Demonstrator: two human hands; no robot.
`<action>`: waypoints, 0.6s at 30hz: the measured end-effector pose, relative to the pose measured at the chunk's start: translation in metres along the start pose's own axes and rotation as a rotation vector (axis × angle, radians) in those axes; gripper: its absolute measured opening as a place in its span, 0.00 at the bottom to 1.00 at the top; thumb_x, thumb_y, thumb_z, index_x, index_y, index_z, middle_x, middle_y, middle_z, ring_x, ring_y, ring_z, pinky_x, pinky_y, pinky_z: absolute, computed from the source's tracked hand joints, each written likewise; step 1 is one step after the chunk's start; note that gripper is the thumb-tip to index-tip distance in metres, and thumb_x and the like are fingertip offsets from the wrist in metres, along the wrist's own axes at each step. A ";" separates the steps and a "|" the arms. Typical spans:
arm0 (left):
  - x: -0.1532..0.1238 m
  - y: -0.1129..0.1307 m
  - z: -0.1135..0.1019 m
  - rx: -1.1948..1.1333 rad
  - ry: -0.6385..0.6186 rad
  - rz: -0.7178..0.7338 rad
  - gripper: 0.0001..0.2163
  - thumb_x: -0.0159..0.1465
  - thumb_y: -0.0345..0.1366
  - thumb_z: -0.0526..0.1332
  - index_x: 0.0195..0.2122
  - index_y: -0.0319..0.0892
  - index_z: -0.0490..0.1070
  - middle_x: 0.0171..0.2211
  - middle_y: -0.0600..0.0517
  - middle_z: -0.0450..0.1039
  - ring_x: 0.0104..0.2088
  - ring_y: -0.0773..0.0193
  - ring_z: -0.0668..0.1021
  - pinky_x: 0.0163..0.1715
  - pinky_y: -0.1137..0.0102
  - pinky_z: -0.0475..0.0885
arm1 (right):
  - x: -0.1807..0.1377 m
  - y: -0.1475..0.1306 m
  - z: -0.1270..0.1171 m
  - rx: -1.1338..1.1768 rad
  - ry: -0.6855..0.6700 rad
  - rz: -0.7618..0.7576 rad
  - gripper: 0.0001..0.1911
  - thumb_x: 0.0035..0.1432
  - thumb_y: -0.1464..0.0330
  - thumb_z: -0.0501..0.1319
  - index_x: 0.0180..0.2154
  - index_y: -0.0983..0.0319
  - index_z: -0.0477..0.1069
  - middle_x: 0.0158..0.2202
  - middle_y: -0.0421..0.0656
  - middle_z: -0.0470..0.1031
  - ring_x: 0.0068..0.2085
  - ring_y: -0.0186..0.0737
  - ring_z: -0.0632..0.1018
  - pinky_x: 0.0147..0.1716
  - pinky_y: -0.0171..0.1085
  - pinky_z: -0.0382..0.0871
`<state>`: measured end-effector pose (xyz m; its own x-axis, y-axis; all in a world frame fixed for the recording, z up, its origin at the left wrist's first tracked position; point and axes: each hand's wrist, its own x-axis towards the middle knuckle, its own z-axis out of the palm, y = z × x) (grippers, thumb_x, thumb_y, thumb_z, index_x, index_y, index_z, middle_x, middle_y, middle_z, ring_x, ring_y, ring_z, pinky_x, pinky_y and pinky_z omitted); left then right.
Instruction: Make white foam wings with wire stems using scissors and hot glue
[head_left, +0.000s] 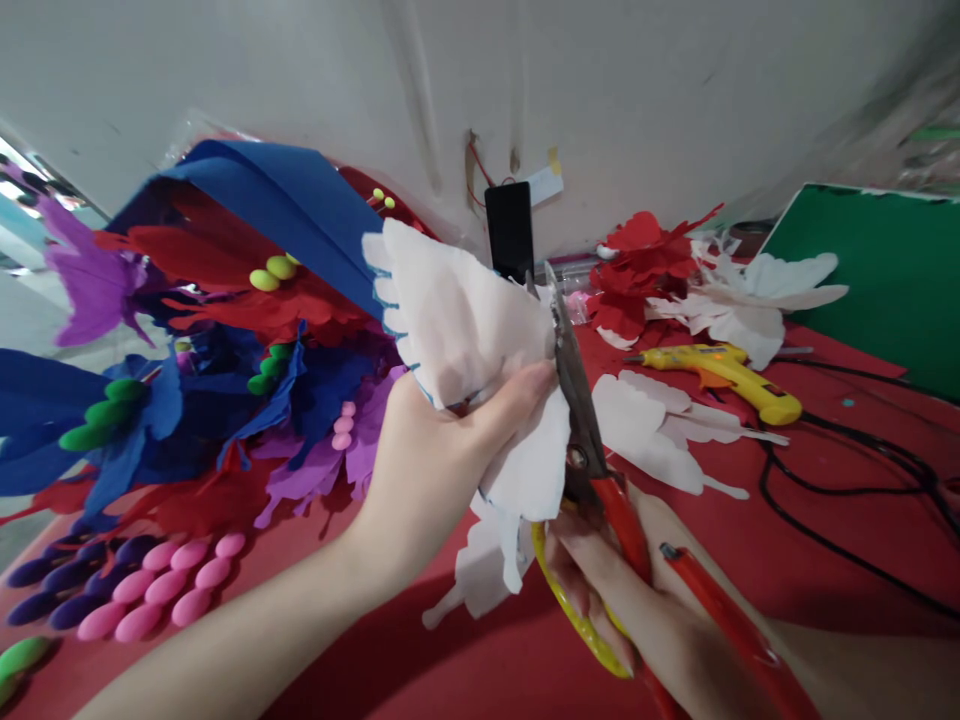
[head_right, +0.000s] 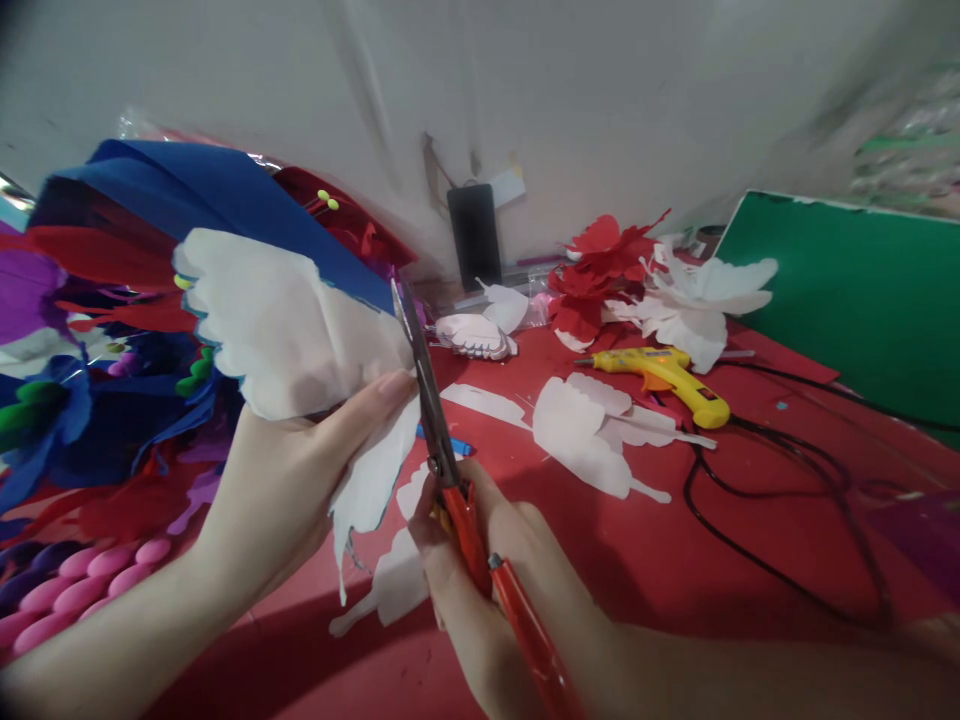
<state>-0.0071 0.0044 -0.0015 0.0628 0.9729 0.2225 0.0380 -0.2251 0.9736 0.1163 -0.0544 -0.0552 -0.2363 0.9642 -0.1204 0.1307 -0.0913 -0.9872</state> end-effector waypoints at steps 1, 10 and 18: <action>0.000 0.000 0.000 -0.007 -0.006 -0.003 0.10 0.53 0.40 0.65 0.25 0.37 0.72 0.24 0.54 0.71 0.25 0.70 0.72 0.21 0.80 0.68 | 0.001 0.002 -0.002 -0.001 -0.023 -0.018 0.20 0.59 0.51 0.48 0.38 0.61 0.64 0.14 0.33 0.56 0.15 0.28 0.61 0.15 0.30 0.56; 0.000 0.002 0.002 0.032 0.027 -0.063 0.06 0.51 0.40 0.62 0.27 0.44 0.74 0.26 0.57 0.75 0.23 0.70 0.74 0.15 0.79 0.63 | -0.001 -0.001 -0.005 0.010 -0.025 -0.043 0.16 0.52 0.68 0.51 0.45 0.57 0.61 0.25 0.37 0.68 0.22 0.31 0.68 0.21 0.31 0.61; 0.014 -0.002 -0.005 -0.090 0.082 0.029 0.08 0.50 0.37 0.66 0.28 0.39 0.72 0.29 0.54 0.75 0.30 0.67 0.77 0.27 0.77 0.72 | 0.019 -0.015 -0.018 -0.294 0.020 0.094 0.15 0.55 0.59 0.54 0.43 0.57 0.64 0.24 0.41 0.70 0.25 0.38 0.71 0.25 0.36 0.62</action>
<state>-0.0110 0.0183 0.0002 -0.0195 0.9680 0.2500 -0.0523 -0.2507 0.9666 0.1274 -0.0300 -0.0407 -0.1917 0.9598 -0.2049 0.4245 -0.1071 -0.8991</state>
